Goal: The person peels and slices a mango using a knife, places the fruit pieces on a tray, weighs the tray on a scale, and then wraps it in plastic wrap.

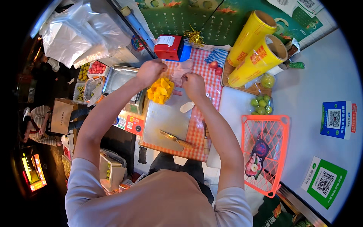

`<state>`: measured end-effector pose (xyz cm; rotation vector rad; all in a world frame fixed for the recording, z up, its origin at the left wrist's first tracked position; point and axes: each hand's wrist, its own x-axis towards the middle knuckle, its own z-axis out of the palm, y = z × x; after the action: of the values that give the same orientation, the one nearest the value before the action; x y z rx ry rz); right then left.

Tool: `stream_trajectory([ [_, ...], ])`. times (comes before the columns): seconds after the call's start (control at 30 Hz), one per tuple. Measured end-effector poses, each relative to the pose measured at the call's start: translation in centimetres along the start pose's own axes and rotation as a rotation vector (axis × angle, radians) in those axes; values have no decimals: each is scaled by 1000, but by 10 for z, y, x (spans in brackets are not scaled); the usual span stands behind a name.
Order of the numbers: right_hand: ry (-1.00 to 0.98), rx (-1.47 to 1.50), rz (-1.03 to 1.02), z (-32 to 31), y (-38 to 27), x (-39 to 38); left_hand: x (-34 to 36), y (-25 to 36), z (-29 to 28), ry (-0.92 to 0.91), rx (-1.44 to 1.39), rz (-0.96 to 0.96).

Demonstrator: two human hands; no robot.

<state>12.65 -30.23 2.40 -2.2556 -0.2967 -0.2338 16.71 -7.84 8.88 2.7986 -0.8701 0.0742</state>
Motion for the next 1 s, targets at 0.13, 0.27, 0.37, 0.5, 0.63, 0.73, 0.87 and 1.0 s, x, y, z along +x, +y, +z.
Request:
stream_trajectory([
  [0.13, -94, -36, 53, 32, 1, 19, 33, -14, 33, -253, 50, 62],
  [0.27, -272, -157, 141, 63, 21, 31, 45, -21, 65, -375, -26, 29],
  [0.37, -253, -203, 202, 78, 19, 31, 48, -26, 80, -399, -27, 70],
  [0.5, -303, -101, 217, 86, 27, 30, 54, -33, 92, -435, -73, 52],
  [0.63, -275, -37, 281, 75, 16, 27, 55, -46, 88, -360, -104, 141],
  [0.73, -105, -20, 287, 35, 4, 16, 50, -43, 67, -220, -248, 33],
  [0.87, 591, -185, -28, -99, -36, -11, 16, -2, -2, 66, -523, -170],
  [1.0, 945, -967, -109, -240, -81, 9, -69, 70, 7, 154, -759, -254],
])
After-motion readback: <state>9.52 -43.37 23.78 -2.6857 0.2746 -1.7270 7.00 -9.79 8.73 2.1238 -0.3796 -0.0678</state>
